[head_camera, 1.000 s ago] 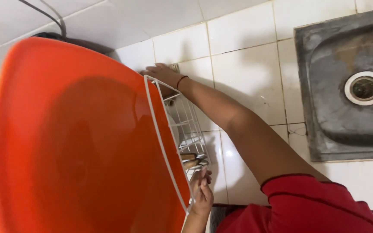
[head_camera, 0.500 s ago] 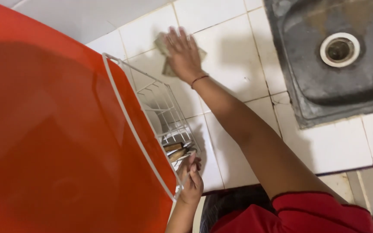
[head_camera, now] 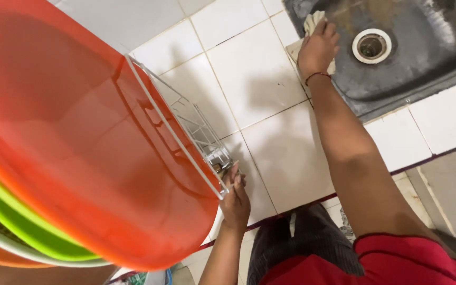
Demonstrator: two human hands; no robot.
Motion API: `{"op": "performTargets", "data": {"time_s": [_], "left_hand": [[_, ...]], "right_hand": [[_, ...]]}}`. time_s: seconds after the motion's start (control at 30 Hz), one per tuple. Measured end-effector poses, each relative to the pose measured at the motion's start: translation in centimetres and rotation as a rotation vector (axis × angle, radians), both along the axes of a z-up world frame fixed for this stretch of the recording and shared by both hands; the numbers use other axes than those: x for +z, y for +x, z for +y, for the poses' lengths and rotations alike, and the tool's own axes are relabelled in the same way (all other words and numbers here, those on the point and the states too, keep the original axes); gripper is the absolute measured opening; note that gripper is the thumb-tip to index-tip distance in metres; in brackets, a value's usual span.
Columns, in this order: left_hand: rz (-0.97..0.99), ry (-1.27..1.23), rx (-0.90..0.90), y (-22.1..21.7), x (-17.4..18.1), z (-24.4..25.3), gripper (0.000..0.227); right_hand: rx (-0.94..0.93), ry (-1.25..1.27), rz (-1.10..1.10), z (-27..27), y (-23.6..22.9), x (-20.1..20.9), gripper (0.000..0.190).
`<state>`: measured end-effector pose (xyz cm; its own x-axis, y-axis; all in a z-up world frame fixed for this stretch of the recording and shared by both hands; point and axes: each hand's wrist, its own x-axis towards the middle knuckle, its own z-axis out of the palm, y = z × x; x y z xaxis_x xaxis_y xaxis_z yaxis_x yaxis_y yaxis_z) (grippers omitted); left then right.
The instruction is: Cleaning the kitchen counter and sink area with a rag and then rinsing the rag.
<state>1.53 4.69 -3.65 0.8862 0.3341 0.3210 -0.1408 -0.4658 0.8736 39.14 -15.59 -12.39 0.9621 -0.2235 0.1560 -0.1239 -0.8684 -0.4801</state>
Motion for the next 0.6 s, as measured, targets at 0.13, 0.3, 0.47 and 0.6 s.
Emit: {"op": "performTargets", "data": {"time_s": [0.13, 0.3, 0.47, 0.6], "left_hand": [[0.003, -0.022, -0.026, -0.3, -1.0, 0.2, 0.029], [-0.011, -0.037, -0.062, -0.2, -0.6, 0.7, 0.028], [-0.036, -0.111, -0.066, -1.4, -2.8, 1.2, 0.032], [-0.186, -0.242, -0.119, -0.8, -3.0, 0.8, 0.037]], "right_hand": [[0.044, 0.010, -0.144, 3.4, -4.8, 1.0, 0.067], [0.756, -0.068, -0.212, 14.6, -15.5, -0.5, 0.049], [0.839, -0.051, -0.132, 14.6, -14.0, 3.4, 0.050], [0.788, -0.010, -0.090, 15.6, -8.3, 2.7, 0.051]]}}
